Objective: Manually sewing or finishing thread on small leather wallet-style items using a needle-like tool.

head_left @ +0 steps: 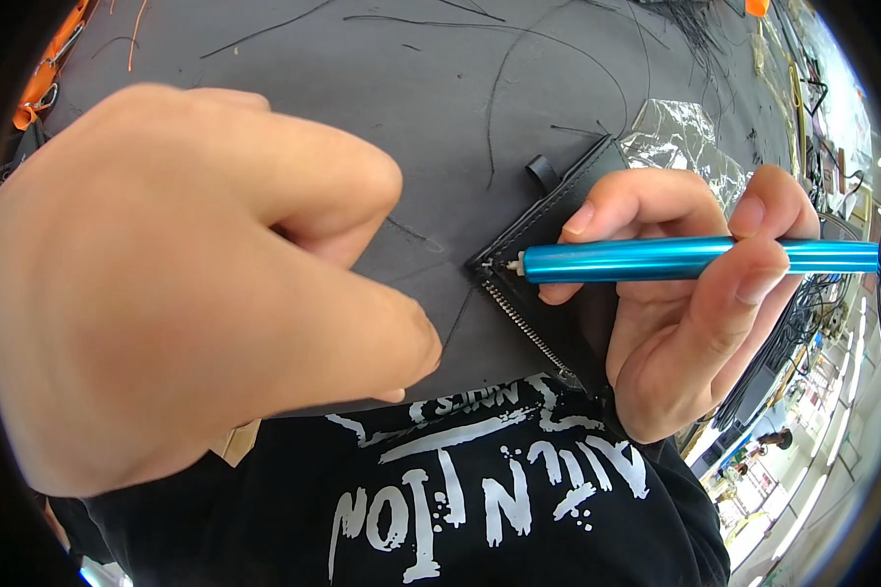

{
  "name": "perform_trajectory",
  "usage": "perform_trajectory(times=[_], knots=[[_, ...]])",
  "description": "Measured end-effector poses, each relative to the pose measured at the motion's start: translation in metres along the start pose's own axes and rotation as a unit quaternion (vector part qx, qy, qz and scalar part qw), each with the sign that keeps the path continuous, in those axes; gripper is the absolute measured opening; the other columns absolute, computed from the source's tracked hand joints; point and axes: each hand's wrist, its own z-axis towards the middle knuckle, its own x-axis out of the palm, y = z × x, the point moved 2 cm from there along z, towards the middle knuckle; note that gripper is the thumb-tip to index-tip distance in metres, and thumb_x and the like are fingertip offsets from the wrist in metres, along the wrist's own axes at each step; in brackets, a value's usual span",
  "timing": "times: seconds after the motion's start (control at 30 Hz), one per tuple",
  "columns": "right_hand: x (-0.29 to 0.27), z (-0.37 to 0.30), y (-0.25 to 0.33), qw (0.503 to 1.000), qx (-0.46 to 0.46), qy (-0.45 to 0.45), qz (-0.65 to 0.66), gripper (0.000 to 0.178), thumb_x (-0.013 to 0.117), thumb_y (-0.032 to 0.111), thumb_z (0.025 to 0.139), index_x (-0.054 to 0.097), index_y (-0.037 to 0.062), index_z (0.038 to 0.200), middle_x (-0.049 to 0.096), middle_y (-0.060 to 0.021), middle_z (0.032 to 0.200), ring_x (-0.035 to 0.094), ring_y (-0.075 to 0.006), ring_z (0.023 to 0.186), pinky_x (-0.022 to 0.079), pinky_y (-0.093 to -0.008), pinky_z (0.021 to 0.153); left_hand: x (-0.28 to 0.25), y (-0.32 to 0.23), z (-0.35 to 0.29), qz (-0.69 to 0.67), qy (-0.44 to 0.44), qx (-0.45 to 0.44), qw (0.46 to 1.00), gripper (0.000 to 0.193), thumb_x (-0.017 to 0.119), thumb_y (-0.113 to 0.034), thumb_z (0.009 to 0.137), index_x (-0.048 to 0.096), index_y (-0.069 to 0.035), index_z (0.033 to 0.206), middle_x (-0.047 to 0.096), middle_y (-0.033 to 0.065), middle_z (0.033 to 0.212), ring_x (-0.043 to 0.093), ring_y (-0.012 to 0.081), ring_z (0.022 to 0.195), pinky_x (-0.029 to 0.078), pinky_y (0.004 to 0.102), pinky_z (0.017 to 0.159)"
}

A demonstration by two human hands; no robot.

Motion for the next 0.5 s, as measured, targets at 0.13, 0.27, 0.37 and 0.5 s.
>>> perform_trajectory(times=[0.13, 0.27, 0.37, 0.5], knots=[[-0.002, -0.002, -0.002, 0.991, 0.082, -0.072, 0.074, 0.034, 0.024, 0.044, 0.094, 0.022, 0.0098, 0.098, 0.053, -0.0244, 0.076, 0.052, -0.0224, 0.047, 0.05, -0.0276, 0.052, -0.01, 0.005, 0.002, -0.028, 0.132, 0.038, 0.99, 0.023, 0.07, -0.024, 0.051, 0.073, -0.021, 0.074, 0.028, -0.0076, 0.054, 0.033, 0.0109, 0.05, 0.026, 0.0255, 0.048], [-0.003, -0.001, -0.004, 0.998, 0.032, -0.034, 0.044, 0.032, 0.024, 0.042, 0.095, 0.022, 0.0097, 0.098, 0.054, -0.0241, 0.075, 0.052, -0.0216, 0.047, 0.049, -0.0263, 0.051, -0.012, 0.004, 0.002, -0.02, 0.135, 0.032, 0.99, 0.025, 0.069, -0.024, 0.053, 0.072, -0.022, 0.078, 0.029, -0.007, 0.056, 0.034, 0.0113, 0.051, 0.027, 0.0254, 0.049], [-0.006, 0.003, 0.001, 0.99, 0.076, -0.075, 0.087, 0.028, 0.024, 0.038, 0.096, 0.023, 0.0097, 0.098, 0.054, -0.0229, 0.073, 0.05, -0.0205, 0.044, 0.048, -0.0256, 0.047, -0.018, 0.01, -0.001, 0.055, 0.098, 0.046, 0.993, 0.023, 0.067, -0.019, 0.061, 0.071, -0.015, 0.084, 0.034, -0.0023, 0.061, 0.036, 0.0123, 0.053, 0.029, 0.0263, 0.05], [-0.007, 0.003, 0.002, 0.961, 0.135, -0.121, 0.207, 0.023, 0.021, 0.032, 0.097, 0.027, 0.0109, 0.098, 0.052, -0.0192, 0.068, 0.047, -0.0187, 0.04, 0.043, -0.025, 0.038, -0.032, 0.026, -0.002, 0.092, -0.005, -0.136, 0.986, 0.022, 0.057, -0.007, 0.075, 0.064, -0.005, 0.095, 0.037, 0.0049, 0.073, 0.04, 0.014, 0.064, 0.033, 0.0254, 0.058]])
